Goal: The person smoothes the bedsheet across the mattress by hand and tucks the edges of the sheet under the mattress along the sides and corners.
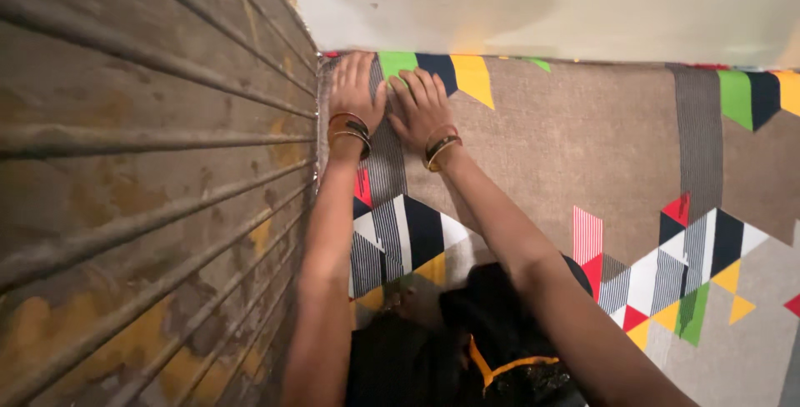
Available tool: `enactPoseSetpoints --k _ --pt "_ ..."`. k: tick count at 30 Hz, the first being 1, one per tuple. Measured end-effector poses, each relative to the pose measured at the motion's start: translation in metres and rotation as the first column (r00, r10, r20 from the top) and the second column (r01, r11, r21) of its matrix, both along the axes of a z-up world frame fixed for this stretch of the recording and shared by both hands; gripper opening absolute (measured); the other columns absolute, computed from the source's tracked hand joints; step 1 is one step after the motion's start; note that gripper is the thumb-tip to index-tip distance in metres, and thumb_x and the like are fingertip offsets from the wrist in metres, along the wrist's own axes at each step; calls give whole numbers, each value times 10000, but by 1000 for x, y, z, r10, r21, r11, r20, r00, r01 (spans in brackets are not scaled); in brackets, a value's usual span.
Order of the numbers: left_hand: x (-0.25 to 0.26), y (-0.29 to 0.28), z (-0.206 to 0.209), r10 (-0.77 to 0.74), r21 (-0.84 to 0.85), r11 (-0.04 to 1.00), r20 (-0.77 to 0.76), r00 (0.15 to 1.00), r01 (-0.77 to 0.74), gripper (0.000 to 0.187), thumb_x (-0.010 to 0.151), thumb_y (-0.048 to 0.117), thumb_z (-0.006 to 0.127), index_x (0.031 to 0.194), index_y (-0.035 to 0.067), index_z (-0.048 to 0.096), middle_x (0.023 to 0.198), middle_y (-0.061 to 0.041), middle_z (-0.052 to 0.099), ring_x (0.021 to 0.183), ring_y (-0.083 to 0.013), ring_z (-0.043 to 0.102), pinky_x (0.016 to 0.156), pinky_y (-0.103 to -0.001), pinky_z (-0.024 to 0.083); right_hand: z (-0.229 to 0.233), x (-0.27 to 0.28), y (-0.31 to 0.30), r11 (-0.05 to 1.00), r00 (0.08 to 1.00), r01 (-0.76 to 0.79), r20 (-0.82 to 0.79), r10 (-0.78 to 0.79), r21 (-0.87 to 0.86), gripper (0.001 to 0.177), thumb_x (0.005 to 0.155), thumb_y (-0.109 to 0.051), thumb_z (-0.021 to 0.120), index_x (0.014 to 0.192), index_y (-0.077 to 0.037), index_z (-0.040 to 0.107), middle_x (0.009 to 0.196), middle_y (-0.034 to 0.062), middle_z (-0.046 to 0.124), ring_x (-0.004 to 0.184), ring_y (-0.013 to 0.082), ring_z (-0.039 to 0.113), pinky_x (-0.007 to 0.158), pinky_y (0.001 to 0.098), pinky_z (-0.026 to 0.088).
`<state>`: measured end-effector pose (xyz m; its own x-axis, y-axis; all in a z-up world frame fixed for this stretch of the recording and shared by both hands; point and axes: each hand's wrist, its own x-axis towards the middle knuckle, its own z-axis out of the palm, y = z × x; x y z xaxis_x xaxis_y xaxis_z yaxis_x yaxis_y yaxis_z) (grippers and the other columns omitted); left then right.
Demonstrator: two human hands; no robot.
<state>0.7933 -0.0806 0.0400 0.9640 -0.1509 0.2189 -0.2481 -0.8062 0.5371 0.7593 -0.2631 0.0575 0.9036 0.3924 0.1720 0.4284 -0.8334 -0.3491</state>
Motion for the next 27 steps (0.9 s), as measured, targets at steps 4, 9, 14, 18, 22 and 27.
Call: enactPoseSetpoints --k 4,9,14,18,22,27 --pt "3 -1 7 -19 12 1000 -70 997 20 599 955 313 627 1475 61 472 1510 -182 495 1435 -383 409 1218 -511 271 -3 -22 -11 983 982 138 143 -121 -119 676 998 -475 702 1579 -250 438 1666 134 340 1562 424 218 1273 575 164" --pt "-1 2 22 -58 -10 998 -69 996 57 615 973 319 629 1487 27 460 1514 -204 480 1444 -399 382 1225 -510 251 26 -95 -81 727 715 623 -167 -679 -289 937 910 -685 574 1625 -170 256 1687 231 101 1534 492 25 1208 644 -4" --pt "-1 -3 30 -79 -8 997 -80 994 78 607 998 313 620 1499 7 463 1523 -216 478 1461 -402 366 1236 -523 231 17 -48 -150 595 564 753 -191 -803 -280 1091 906 -775 493 1636 -65 102 1706 224 4 1577 461 -39 1233 635 -43" --pt "-1 -4 32 -63 11 998 -66 996 64 594 1005 320 612 1493 7 479 1515 -229 485 1461 -398 386 1249 -518 248 12 -10 -166 599 562 725 -211 -800 -339 1175 908 -794 504 1619 14 33 1685 288 -62 1552 476 -114 1216 626 -63" --pt "-2 -6 32 -67 35 997 -72 995 69 586 1008 316 607 1481 -7 488 1519 -247 489 1455 -415 393 1240 -524 259 14 -31 -185 564 460 775 -357 -813 -286 1122 870 -764 489 1667 -106 53 1710 242 -76 1554 452 -141 1248 605 -48" --pt "-4 -4 25 -87 7 996 -54 995 88 597 1026 322 600 1510 -3 473 1533 -239 473 1468 -404 374 1242 -537 235 7 -164 -282 329 259 865 -224 -940 -379 1085 953 -749 474 1647 -39 36 1710 248 -74 1551 475 -135 1221 674 -60"
